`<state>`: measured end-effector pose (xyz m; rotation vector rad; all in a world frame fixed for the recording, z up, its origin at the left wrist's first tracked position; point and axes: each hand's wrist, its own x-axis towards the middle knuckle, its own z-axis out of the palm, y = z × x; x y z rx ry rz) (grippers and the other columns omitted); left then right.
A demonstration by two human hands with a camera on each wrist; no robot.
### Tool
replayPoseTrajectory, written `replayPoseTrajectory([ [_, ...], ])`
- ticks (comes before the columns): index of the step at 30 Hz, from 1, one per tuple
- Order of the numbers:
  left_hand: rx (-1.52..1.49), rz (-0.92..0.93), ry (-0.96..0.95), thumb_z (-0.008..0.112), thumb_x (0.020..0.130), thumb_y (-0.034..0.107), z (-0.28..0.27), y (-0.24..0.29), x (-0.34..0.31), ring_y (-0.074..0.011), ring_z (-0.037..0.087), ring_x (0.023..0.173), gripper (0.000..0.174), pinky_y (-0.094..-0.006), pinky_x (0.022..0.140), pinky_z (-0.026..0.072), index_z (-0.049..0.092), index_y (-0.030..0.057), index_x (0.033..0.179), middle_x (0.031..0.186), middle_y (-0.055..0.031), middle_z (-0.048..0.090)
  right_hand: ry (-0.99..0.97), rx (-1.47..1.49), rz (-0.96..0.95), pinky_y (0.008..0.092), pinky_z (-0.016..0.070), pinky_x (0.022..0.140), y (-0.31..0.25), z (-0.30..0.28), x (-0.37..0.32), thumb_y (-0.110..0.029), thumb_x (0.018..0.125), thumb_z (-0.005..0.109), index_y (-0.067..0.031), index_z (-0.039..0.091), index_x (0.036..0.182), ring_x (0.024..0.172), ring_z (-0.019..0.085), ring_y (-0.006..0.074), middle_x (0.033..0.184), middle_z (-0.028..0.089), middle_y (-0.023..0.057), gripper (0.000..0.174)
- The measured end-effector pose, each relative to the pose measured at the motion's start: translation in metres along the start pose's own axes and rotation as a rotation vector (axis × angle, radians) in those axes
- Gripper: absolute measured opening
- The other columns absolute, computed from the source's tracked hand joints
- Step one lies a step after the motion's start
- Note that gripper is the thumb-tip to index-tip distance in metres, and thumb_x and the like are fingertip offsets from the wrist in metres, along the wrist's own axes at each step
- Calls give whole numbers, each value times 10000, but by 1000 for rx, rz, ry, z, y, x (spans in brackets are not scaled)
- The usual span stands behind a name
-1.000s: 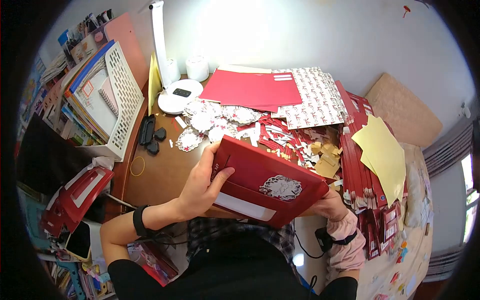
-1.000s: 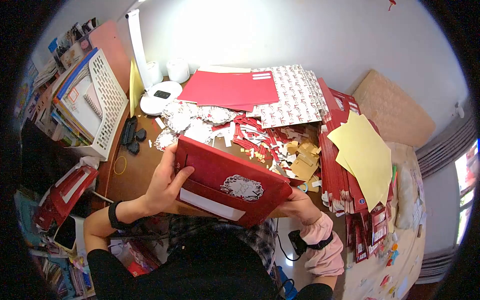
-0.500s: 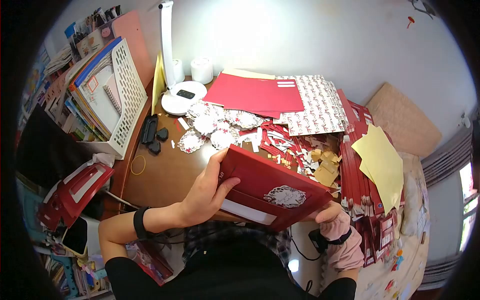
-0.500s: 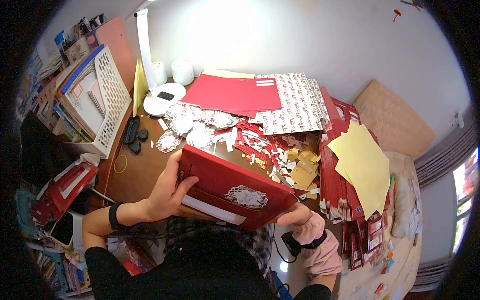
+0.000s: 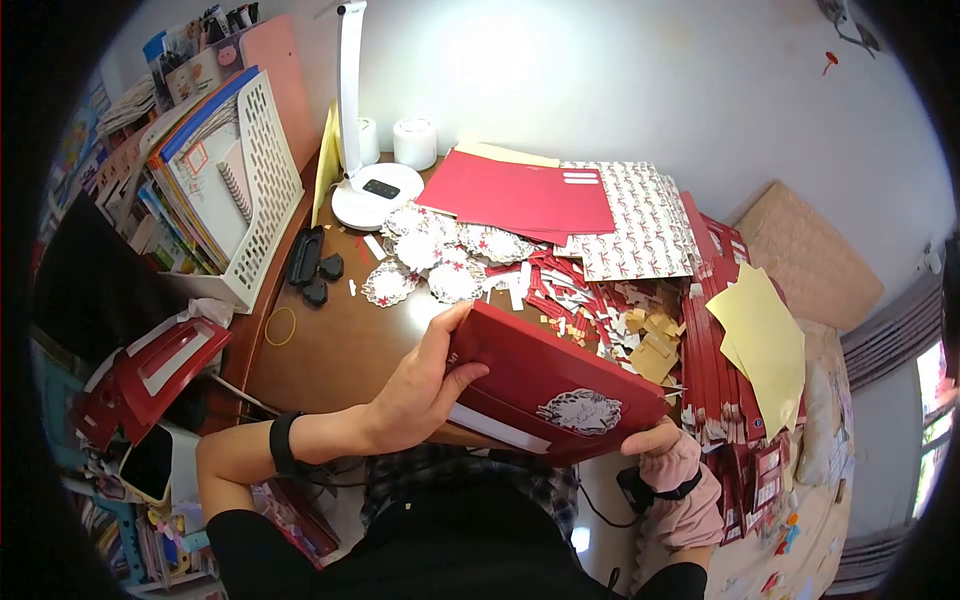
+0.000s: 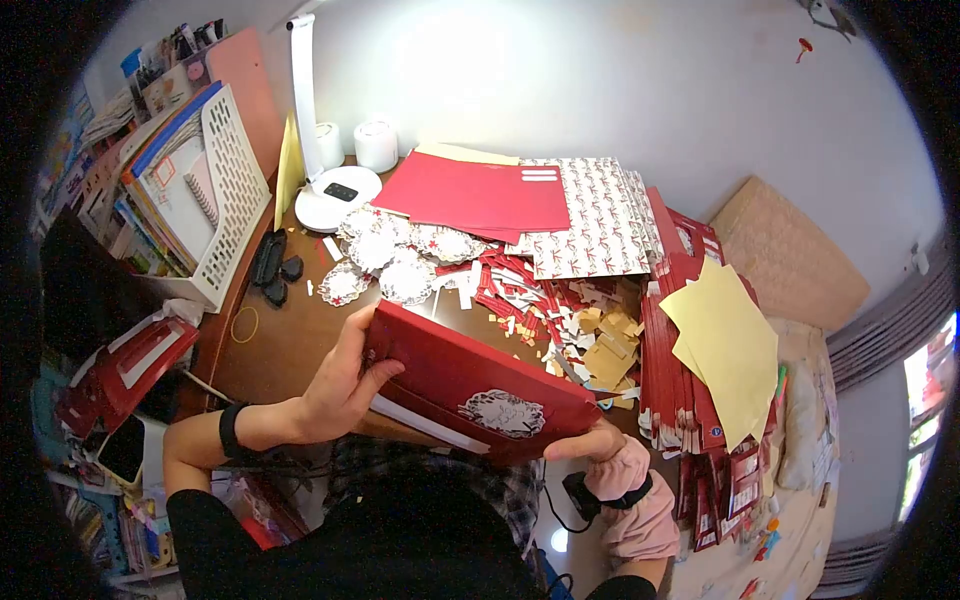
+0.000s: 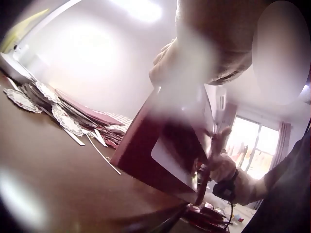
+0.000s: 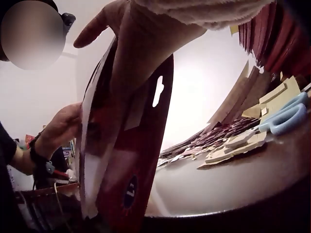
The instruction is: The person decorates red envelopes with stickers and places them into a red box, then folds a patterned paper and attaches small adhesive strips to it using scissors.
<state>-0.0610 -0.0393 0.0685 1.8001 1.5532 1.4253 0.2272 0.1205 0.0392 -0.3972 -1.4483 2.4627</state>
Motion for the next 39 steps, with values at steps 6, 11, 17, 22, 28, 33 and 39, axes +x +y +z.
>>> replayPoseTrajectory([
  [6,-11,-14,-40,579,974,-2,-2,1,-2,-232,544,1188,588,-359,1025,423,242,-38,1454,1286,-191,529,-203,172,-8,491,326,1167,0,-9,8,72,659,754,-23,337,1530,1400,423,333,1521,435,184,970],
  [11,-37,6,-46,581,975,2,0,0,-2,-225,541,1189,593,-355,1024,422,234,-41,1455,1290,-187,529,-192,173,22,485,339,1161,-2,-11,11,54,662,764,-14,338,1525,1395,429,336,1511,444,194,964],
  [17,-62,-21,-57,585,974,4,-1,1,-2,-225,538,1197,595,-350,1020,425,235,-41,1453,1292,-192,529,-147,139,23,466,376,1136,-2,-8,9,32,682,768,-16,385,1497,1364,468,326,1480,481,191,901],
  [22,-55,-3,-49,585,970,0,0,1,-2,-237,536,1212,598,-356,1034,415,234,-43,1452,1299,-198,530,-125,-194,-82,428,419,1102,3,-16,-4,4,739,737,-8,479,1431,1310,532,308,1419,548,186,739],
  [28,-77,-56,-74,584,966,-8,-3,2,-4,-237,530,1226,607,-355,1044,410,226,-40,1456,1301,-198,531,16,-791,-170,400,447,1073,8,-35,-32,-14,778,706,-3,541,1372,1267,572,297,1369,592,181,617],
  [33,-61,-19,-72,592,969,6,-1,0,-8,-259,568,1145,597,-370,972,453,239,-36,1448,1280,-215,525,138,-1289,-233,377,469,1048,17,-46,-64,-29,811,680,1,592,1323,1231,605,287,1327,628,177,520],
  [39,-129,-8,-5,621,959,17,4,-7,-11,-245,626,963,541,-351,842,501,310,-5,1400,1136,-194,592,270,-857,-217,348,479,1023,-3,10,-41,-30,835,649,2,608,1298,1211,617,269,1311,643,158,465],
])
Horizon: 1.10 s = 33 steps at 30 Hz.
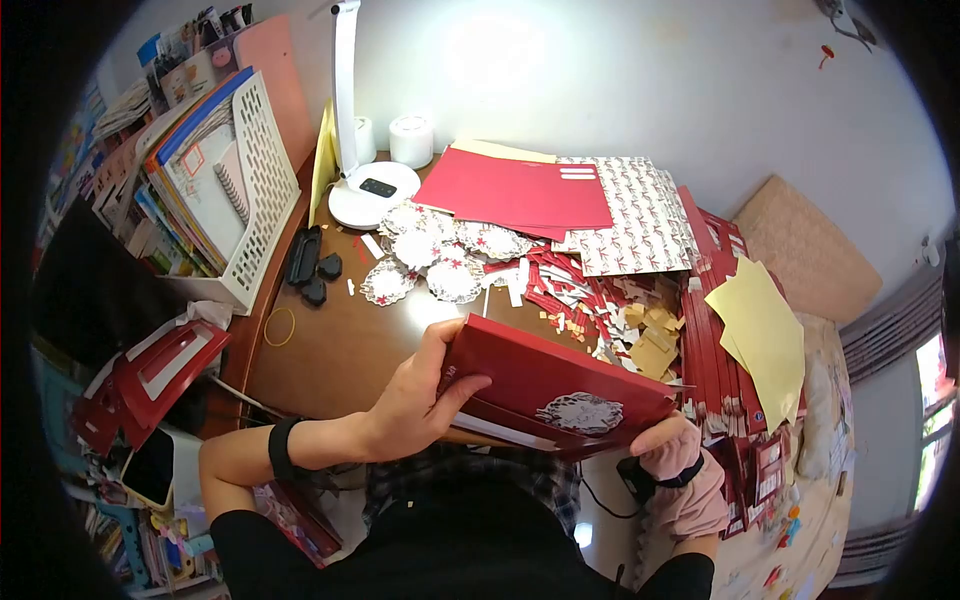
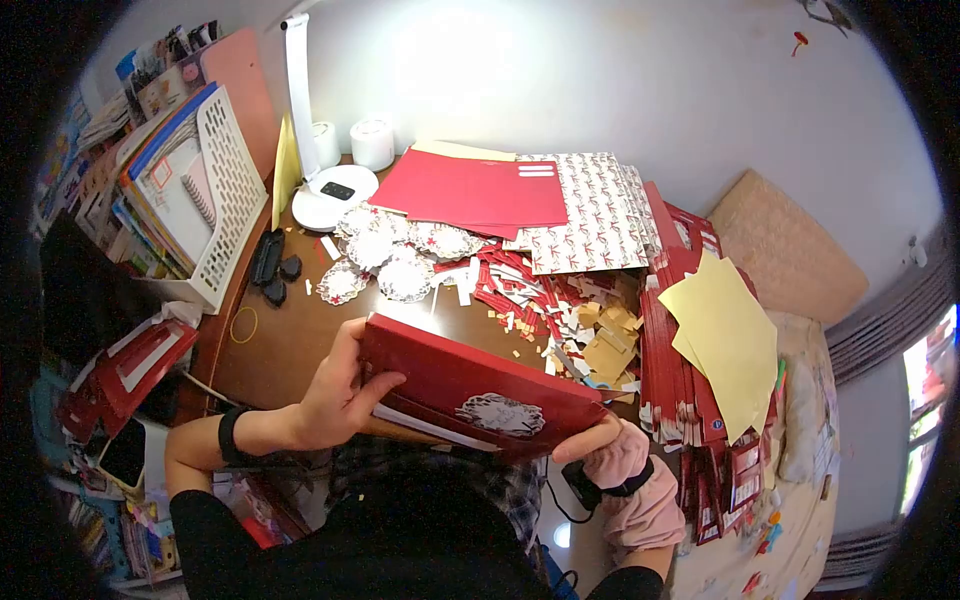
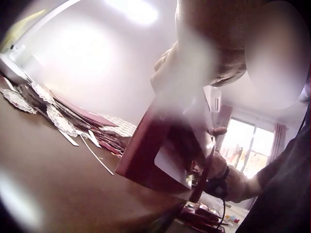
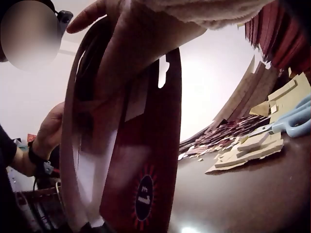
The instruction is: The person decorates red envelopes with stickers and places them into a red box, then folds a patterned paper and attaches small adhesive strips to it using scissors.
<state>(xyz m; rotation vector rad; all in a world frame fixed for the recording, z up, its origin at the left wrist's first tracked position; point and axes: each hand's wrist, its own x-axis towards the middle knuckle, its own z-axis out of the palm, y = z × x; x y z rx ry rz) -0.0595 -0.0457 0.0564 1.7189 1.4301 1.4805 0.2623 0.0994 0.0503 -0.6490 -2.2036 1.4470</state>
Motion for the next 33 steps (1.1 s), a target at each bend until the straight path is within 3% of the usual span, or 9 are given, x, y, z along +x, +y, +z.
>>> replayPoseTrajectory([
  [1,-46,-39,26,632,953,16,0,-3,-1,-231,629,934,527,-338,829,501,331,5,1385,1084,-176,613,2,0,0,348,479,1023,-14,6,12,-30,835,649,2,608,1298,1211,617,269,1311,643,158,465],
  [3,-15,-45,52,640,949,20,-2,-4,2,-213,630,929,518,-327,827,500,345,8,1374,1059,-165,621,-233,883,151,366,437,1065,-35,15,35,6,785,711,-6,512,1402,1283,554,256,1399,581,133,649],
  [7,-31,-58,110,642,952,25,-7,-8,7,-170,619,951,475,-307,835,499,376,9,1346,1077,-146,625,-280,902,210,386,397,1096,-13,20,50,7,755,775,-21,424,1472,1328,496,231,1456,523,118,799],
  [9,-78,-62,132,636,955,24,-9,-8,10,-163,613,968,473,-306,844,499,376,9,1350,1094,-140,622,12,708,162,370,429,1062,-9,28,46,-26,794,789,-21,465,1438,1266,542,198,1408,565,117,721],
  [10,-125,-69,154,631,959,23,-9,-8,11,-155,607,985,471,-305,852,499,376,9,1355,1110,-135,620,113,597,116,334,488,980,-10,33,48,-53,843,776,-6,564,1336,1122,627,161,1272,660,102,539],
  [11,-127,-72,151,631,959,23,-8,-8,10,-155,607,985,471,-305,852,499,376,9,1355,1110,-135,620,116,599,120,334,488,980,-11,35,48,-53,843,776,-6,564,1336,1122,627,161,1272,660,102,539],
  [14,-123,-75,149,624,963,20,-5,-9,11,-153,596,1031,470,-301,875,496,372,2,1360,1149,-135,611,332,426,76,284,543,836,-19,40,52,-49,842,785,30,690,1100,903,692,138,1035,741,82,286],
  [26,-163,-87,145,636,961,26,3,-4,6,-138,598,1054,472,-281,885,490,368,-19,1347,1159,-142,622,464,315,47,264,562,724,-21,50,65,-42,800,819,31,705,1036,797,686,112,945,746,84,272],
  [33,-165,-76,177,644,946,-2,4,-4,11,-130,601,1035,457,-265,854,493,379,-9,1318,1137,-119,624,505,253,52,266,560,728,-25,53,64,-65,791,835,23,707,1046,802,689,119,947,746,84,299],
])
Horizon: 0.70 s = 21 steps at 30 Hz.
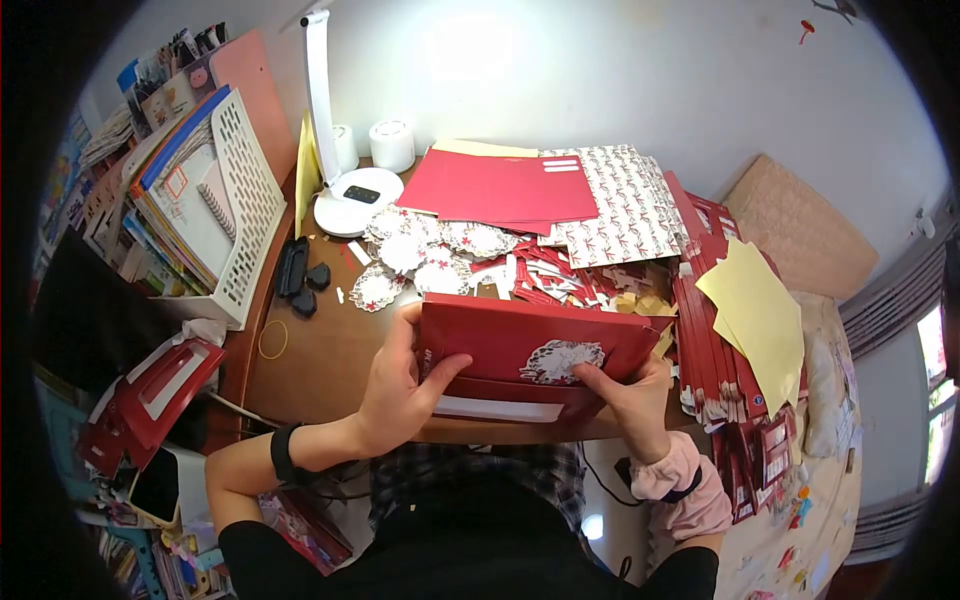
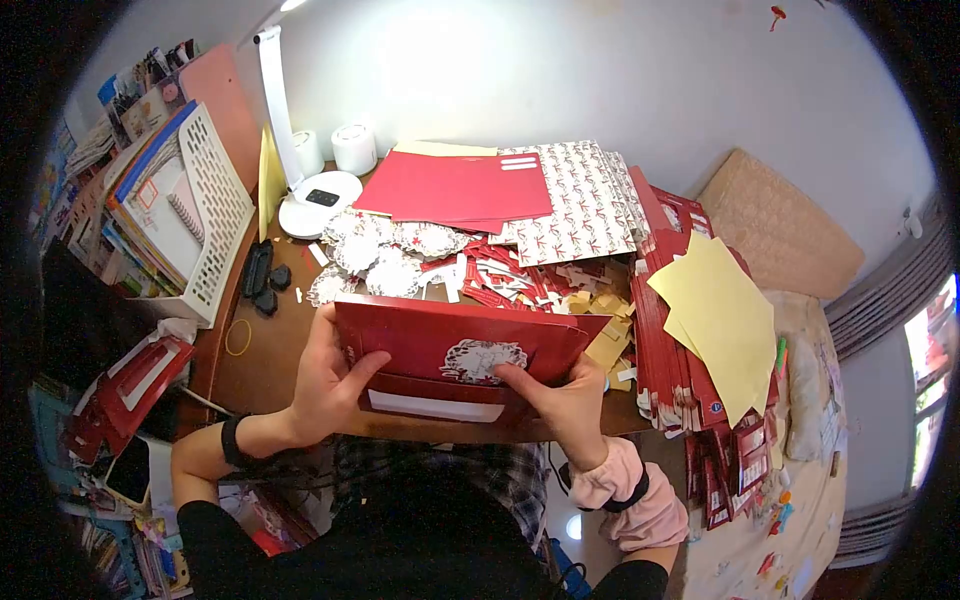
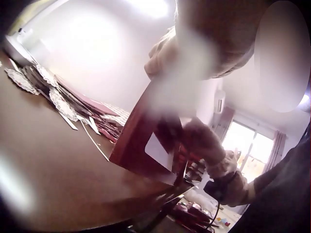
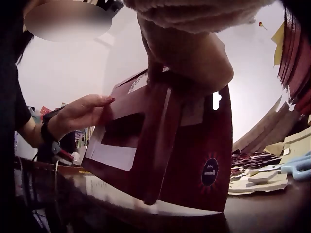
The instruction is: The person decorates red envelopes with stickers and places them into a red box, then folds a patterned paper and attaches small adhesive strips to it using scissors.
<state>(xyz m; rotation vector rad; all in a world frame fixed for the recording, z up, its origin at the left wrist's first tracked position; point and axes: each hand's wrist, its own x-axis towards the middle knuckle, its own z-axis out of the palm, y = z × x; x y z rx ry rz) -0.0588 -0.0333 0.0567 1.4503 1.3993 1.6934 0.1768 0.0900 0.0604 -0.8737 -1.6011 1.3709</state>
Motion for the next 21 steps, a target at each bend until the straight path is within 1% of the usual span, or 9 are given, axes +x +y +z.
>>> replayPoseTrajectory([
  [6,-86,-53,40,621,944,-41,-9,2,14,-157,583,1118,416,-304,934,494,389,3,1286,1212,-121,583,-123,60,-75,290,530,864,-7,-12,-2,-36,783,829,16,623,1207,989,660,133,1155,687,94,474],
  [8,-168,-38,60,616,945,-44,-11,8,21,-163,569,1152,404,-318,970,483,392,4,1277,1243,-125,568,77,-55,-258,326,468,983,6,-21,-4,-46,753,847,10,553,1297,1153,586,176,1312,583,111,621],
  [9,-215,-72,93,611,947,-44,-13,11,24,-166,557,1174,404,-325,999,465,390,3,1282,1260,-127,559,120,-289,-420,358,397,1062,15,-31,-1,-55,749,841,2,466,1371,1262,498,232,1401,492,126,728],
  [12,-250,-76,123,605,958,-24,-18,10,30,-175,540,1206,407,-336,1047,433,389,3,1302,1294,-131,548,250,-155,-431,370,358,1097,34,-40,-2,-92,767,828,-6,366,1433,1312,447,264,1425,468,137,815],
  [13,-257,-90,135,605,962,-16,-19,10,31,-176,540,1209,414,-336,1048,434,388,3,1314,1301,-127,547,206,60,-380,370,377,1091,46,-43,-2,-127,804,799,-17,292,1467,1307,473,255,1424,475,146,842],
  [16,-288,-114,155,606,968,-2,-19,8,33,-175,535,1218,422,-337,1052,433,388,4,1330,1315,-118,542,60,144,-147,368,419,1071,62,-45,-9,-100,836,756,-9,284,1470,1279,521,245,1402,501,157,795],
  [18,-315,-123,157,606,970,2,-17,7,34,-174,531,1224,424,-338,1055,432,390,5,1335,1323,-112,539,92,177,-54,360,473,1026,60,-38,-19,-20,859,708,-3,296,1457,1224,577,227,1374,538,154,727],
  [20,-414,-157,165,604,970,-1,-13,8,33,-178,520,1239,450,-344,1072,421,376,4,1357,1335,-105,530,-42,311,24,344,505,983,44,-32,-31,55,859,687,4,332,1441,1175,609,216,1339,579,146,683],
  [21,-413,-157,162,604,970,-1,-11,7,33,-178,520,1239,450,-344,1072,421,376,4,1357,1335,-105,530,-34,380,46,335,522,948,46,-31,-34,70,849,709,16,466,1367,1134,632,202,1288,626,129,575],
])
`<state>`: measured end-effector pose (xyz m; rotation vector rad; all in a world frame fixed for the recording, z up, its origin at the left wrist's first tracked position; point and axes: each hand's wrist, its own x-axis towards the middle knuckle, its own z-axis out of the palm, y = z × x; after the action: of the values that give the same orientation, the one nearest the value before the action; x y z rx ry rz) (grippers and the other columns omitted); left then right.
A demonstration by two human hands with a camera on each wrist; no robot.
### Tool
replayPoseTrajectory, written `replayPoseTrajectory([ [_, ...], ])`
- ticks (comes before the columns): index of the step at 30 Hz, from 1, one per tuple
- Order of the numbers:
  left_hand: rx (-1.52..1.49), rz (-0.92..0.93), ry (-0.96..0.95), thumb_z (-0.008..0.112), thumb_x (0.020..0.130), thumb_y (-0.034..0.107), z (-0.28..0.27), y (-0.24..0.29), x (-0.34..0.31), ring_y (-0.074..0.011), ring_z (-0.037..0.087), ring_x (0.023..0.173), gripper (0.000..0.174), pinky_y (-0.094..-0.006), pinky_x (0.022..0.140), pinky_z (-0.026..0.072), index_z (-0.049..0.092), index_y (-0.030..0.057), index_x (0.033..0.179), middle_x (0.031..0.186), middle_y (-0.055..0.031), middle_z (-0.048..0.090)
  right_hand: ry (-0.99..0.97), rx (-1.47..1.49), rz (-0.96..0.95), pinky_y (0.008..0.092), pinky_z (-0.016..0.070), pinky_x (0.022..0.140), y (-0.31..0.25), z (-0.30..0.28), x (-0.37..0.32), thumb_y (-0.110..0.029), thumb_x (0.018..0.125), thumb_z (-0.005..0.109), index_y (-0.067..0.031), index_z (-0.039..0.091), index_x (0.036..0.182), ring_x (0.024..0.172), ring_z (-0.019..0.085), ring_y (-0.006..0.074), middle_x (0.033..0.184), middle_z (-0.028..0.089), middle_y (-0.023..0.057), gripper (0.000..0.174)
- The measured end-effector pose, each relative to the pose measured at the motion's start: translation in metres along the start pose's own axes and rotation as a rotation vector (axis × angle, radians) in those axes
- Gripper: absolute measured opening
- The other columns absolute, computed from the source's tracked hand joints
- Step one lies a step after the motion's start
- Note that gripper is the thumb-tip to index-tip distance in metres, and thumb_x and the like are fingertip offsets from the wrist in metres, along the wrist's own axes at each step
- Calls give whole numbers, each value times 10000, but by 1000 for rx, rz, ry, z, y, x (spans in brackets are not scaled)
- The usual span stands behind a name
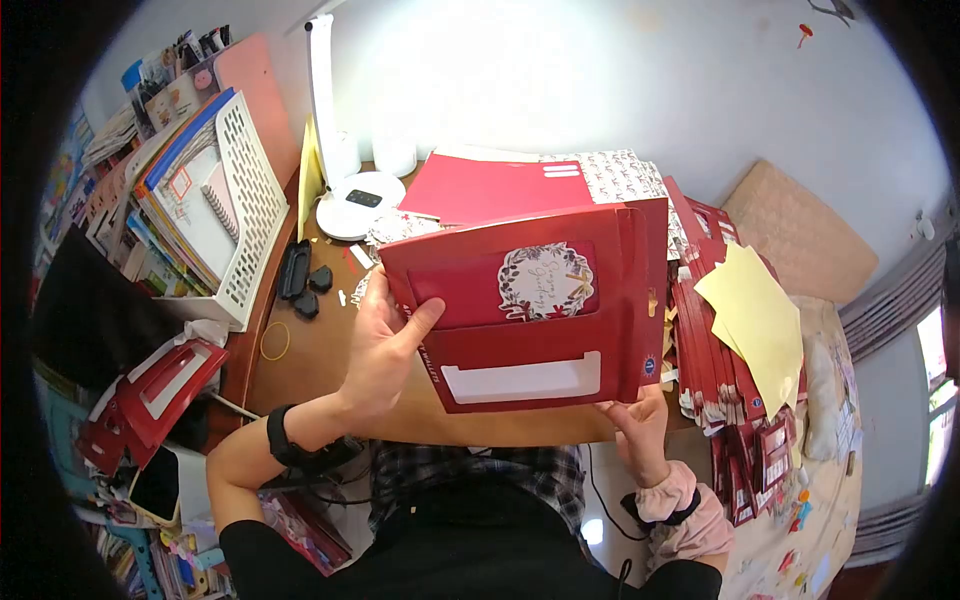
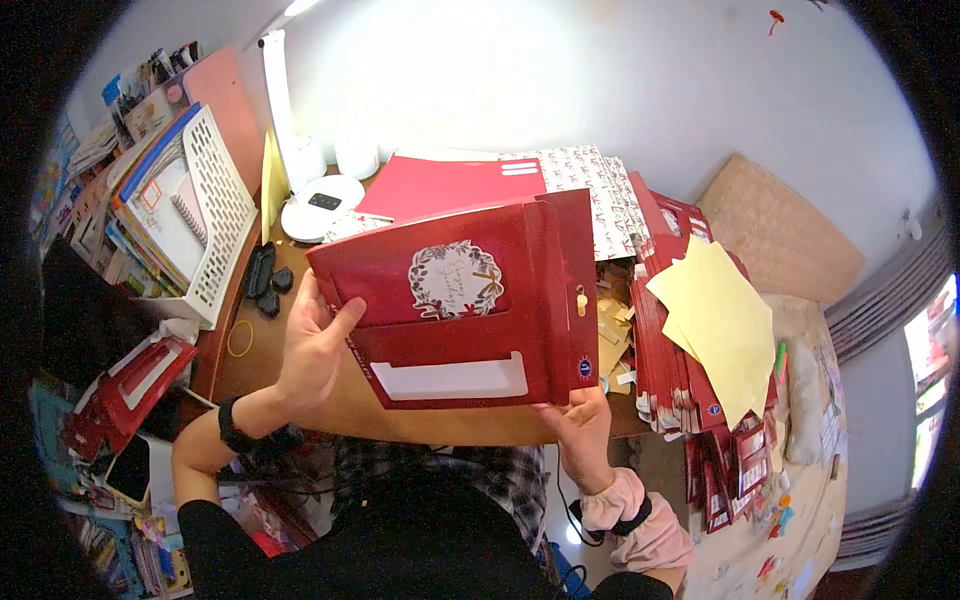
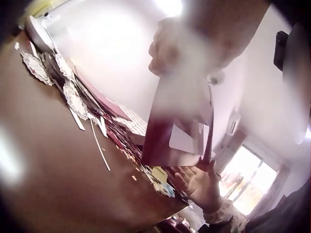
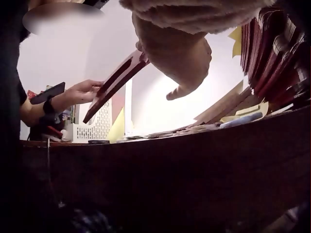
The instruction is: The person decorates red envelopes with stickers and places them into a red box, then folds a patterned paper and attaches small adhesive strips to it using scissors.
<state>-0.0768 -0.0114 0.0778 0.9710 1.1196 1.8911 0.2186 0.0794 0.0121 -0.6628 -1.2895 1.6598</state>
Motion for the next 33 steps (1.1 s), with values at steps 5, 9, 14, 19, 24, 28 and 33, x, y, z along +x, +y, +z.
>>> replayPoseTrajectory([
  [5,34,25,-73,654,932,-17,0,-6,-1,-195,487,1278,540,-363,1102,392,356,11,1381,1366,-117,499,120,51,25,307,537,879,-10,2,2,54,843,741,29,660,1153,975,682,178,1119,712,99,321],
  [9,324,43,-137,777,859,86,-28,-14,9,-226,485,1289,697,-391,1095,391,356,36,1411,1355,-128,499,166,-364,-250,266,530,817,-42,-10,7,59,869,703,16,665,1160,915,682,136,1054,731,92,296],
  [14,667,171,-259,814,821,122,-22,-6,11,-223,535,1279,780,-398,1094,411,383,42,1467,1398,-123,525,148,-611,-359,238,513,771,-73,6,-1,69,862,716,50,692,1070,852,644,94,993,731,73,210],
  [19,628,125,-425,752,873,83,-16,-20,8,-238,636,1151,612,-373,960,532,466,29,1411,1264,-145,628,38,-711,-478,237,512,794,-63,1,-2,84,828,755,69,672,1041,877,646,102,959,727,72,229],
  [24,491,24,-393,724,887,44,-5,-21,-6,-218,653,1093,486,-388,969,547,493,-1,1312,1221,-154,636,-14,-616,-498,275,525,844,-52,4,-2,82,826,761,76,628,1135,926,657,134,1033,717,90,336],
  [28,453,104,-356,722,881,20,-2,-16,-4,-205,651,1077,457,-385,991,537,507,-1,1283,1171,-136,643,-44,-729,-514,285,514,891,-44,-9,1,69,825,768,72,621,1163,986,644,143,1107,697,101,368],
  [33,472,88,-368,733,869,13,-5,-16,0,-202,652,1073,495,-382,986,537,496,8,1304,1150,-124,646,-19,-542,-309,280,507,894,-36,-6,7,46,832,769,69,578,1256,1042,633,159,1194,664,109,466],
])
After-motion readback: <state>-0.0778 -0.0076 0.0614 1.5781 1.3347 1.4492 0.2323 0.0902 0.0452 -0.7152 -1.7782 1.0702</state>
